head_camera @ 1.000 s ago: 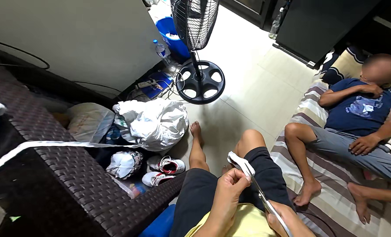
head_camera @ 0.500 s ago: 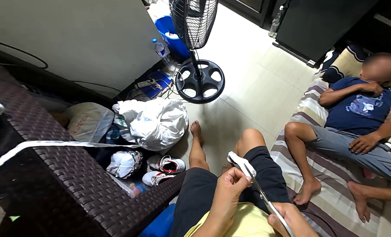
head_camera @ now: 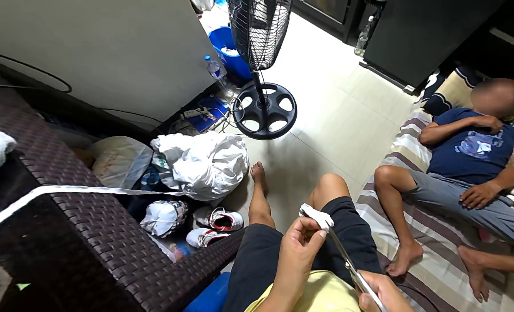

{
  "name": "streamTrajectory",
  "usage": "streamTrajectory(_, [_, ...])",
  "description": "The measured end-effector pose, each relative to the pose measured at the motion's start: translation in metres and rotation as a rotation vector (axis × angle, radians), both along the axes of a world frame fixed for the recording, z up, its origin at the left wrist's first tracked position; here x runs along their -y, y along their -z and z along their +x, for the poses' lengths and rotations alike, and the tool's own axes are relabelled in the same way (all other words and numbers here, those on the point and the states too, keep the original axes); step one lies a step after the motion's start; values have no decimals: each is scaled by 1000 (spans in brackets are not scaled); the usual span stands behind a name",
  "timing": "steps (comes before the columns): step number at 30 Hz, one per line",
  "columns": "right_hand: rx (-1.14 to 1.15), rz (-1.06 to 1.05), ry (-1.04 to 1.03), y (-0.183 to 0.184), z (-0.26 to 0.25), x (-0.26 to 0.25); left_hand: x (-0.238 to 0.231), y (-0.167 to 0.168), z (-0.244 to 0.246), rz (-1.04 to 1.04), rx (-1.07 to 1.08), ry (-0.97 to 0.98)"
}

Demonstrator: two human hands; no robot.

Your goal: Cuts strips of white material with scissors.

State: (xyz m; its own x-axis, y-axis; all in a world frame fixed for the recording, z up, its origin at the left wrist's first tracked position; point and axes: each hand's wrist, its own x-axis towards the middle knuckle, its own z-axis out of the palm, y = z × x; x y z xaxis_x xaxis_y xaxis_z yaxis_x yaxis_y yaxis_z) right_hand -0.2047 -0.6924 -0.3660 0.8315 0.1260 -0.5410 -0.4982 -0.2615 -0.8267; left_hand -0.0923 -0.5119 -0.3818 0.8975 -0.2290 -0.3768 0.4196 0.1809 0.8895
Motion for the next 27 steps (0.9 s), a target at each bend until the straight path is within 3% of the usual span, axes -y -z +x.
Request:
streamTrajectory(5, [38,-8,5,-1,-1,-3,-1,1,-2,24,231,-23])
streamTrajectory(20, [64,78,6,-1,-2,-6,2,1,3,12,367,-29])
streamTrajectory(27, [39,107,1,2,4,-8,4,0,-3,-45,328,16])
